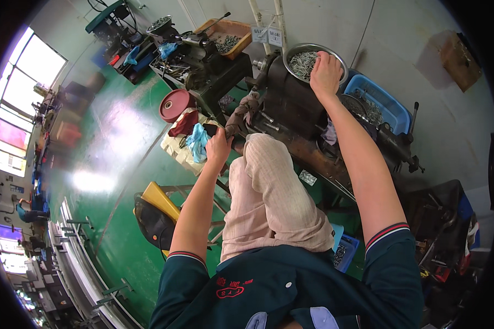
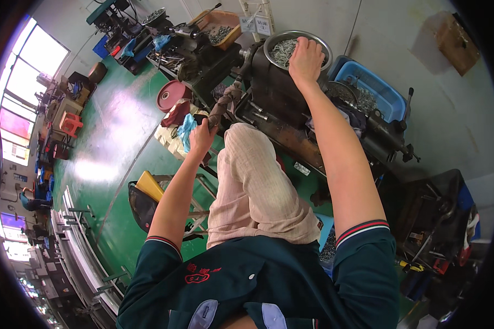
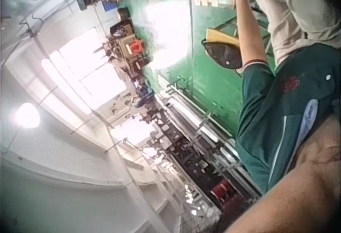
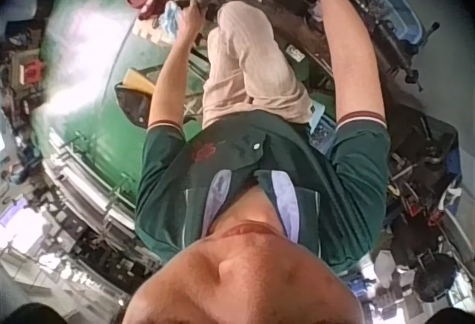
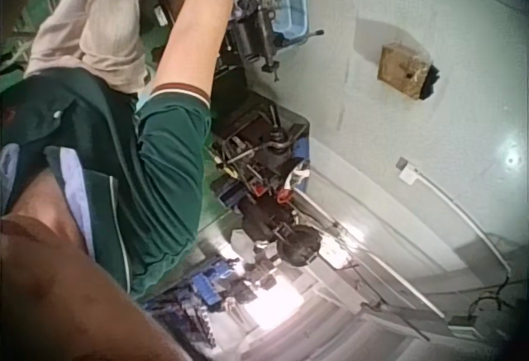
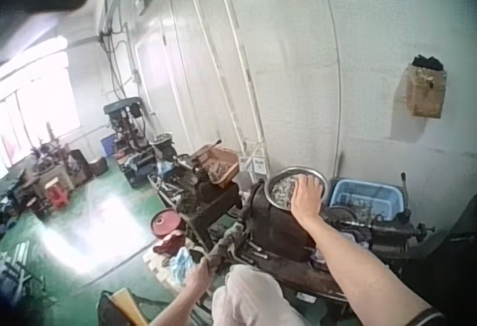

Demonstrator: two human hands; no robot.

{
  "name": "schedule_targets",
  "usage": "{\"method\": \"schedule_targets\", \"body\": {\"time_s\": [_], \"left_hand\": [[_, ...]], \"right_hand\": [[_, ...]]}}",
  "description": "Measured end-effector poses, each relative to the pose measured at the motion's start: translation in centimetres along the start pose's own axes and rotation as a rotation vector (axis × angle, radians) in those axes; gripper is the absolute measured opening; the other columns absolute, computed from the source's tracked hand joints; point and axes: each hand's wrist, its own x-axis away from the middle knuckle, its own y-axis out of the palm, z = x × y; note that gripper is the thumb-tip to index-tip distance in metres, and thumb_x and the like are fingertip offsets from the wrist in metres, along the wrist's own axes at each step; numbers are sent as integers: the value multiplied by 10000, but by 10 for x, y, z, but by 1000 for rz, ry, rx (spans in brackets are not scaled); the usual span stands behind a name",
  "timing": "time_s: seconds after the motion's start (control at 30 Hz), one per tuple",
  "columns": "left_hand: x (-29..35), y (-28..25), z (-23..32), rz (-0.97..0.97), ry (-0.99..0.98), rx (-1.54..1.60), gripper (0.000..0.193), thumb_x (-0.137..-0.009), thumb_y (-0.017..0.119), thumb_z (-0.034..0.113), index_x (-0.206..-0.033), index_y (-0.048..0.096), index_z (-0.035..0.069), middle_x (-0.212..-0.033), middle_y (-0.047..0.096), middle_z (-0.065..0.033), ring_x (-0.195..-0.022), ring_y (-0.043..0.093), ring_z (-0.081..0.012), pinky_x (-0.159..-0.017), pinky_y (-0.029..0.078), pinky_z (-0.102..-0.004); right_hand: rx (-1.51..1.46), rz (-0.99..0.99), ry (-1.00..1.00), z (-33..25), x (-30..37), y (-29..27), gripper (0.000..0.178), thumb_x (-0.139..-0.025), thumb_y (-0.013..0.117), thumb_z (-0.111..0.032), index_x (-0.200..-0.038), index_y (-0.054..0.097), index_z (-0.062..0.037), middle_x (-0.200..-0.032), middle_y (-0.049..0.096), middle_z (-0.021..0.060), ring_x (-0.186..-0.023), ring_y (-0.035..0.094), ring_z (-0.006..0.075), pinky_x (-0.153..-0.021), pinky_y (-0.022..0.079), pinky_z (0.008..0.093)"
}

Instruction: The person puts on glasses, then repeatedly picks metal pins from a bowl, inserts them into a machine, operates the machine lever by hand, and drops the pins into a tray.

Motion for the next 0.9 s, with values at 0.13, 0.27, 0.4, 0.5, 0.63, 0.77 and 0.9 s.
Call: {"method": "schedule_targets", "body": {"time_s": [0.13, 0.27, 0.4, 0.5, 0.63, 0.77, 0.9], "left_hand": [[-1, -2, 3, -27, 11, 8, 311, -756, 574, 304, -857, 448, 38, -659, 566, -202, -624, 550, -393, -526, 424, -464], [0, -6, 4, -39, -5, 1, 296, -739, 599, 269, -821, 450, 27, -664, 573, -195, -634, 561, -387, -543, 439, -463], [1, -5, 2, -32, 6, 18, 302, -742, 593, 282, -825, 452, 28, -671, 575, -196, -641, 562, -388, -543, 440, -466], [0, 0, 9, -43, 21, -10, 309, -740, 596, 285, -848, 448, 36, -681, 576, -200, -653, 563, -389, -542, 441, -465], [0, 7, -10, -41, 3, -37, 376, -767, 546, 396, -856, 444, 45, -659, 573, -213, -621, 560, -392, -520, 429, -473], [-1, 3, -3, -91, -17, -45, 331, -743, 589, 305, -896, 434, 56, -695, 574, -211, -670, 558, -406, -547, 431, -484], [-1, 1, -1, -117, -3, -57, 337, -758, 572, 311, -914, 437, 45, -684, 573, -219, -661, 557, -416, -548, 430, -488]], "right_hand": [[-7, 3, -8, 3, 0, 1, 154, -825, 459, -182, -947, 499, -97, -877, 525, 86, -871, 473, 276, -721, 371, 412], [21, -13, -10, 1, 0, 1, 169, -823, 458, -179, -964, 495, -93, -882, 525, 88, -877, 472, 277, -724, 370, 411], [30, -23, -18, -1, 0, -2, 170, -814, 458, -162, -964, 498, -91, -885, 524, 96, -883, 471, 278, -727, 371, 415], [40, -30, -15, 4, 1, -6, 182, -793, 458, -136, -961, 502, -83, -887, 524, 103, -886, 470, 282, -730, 371, 422], [8, -41, -3, -1, 2, 0, 198, -762, 440, -115, -941, 510, -69, -883, 520, 110, -877, 474, 280, -728, 369, 418], [15, -21, 30, 1, 1, -1, 201, -738, 476, -100, -935, 509, -78, -879, 511, 95, -875, 468, 272, -740, 357, 406], [-14, -24, 28, 2, 4, -3, 206, -726, 496, -88, -932, 504, -81, -869, 502, 88, -867, 459, 263, -743, 342, 391]]}}
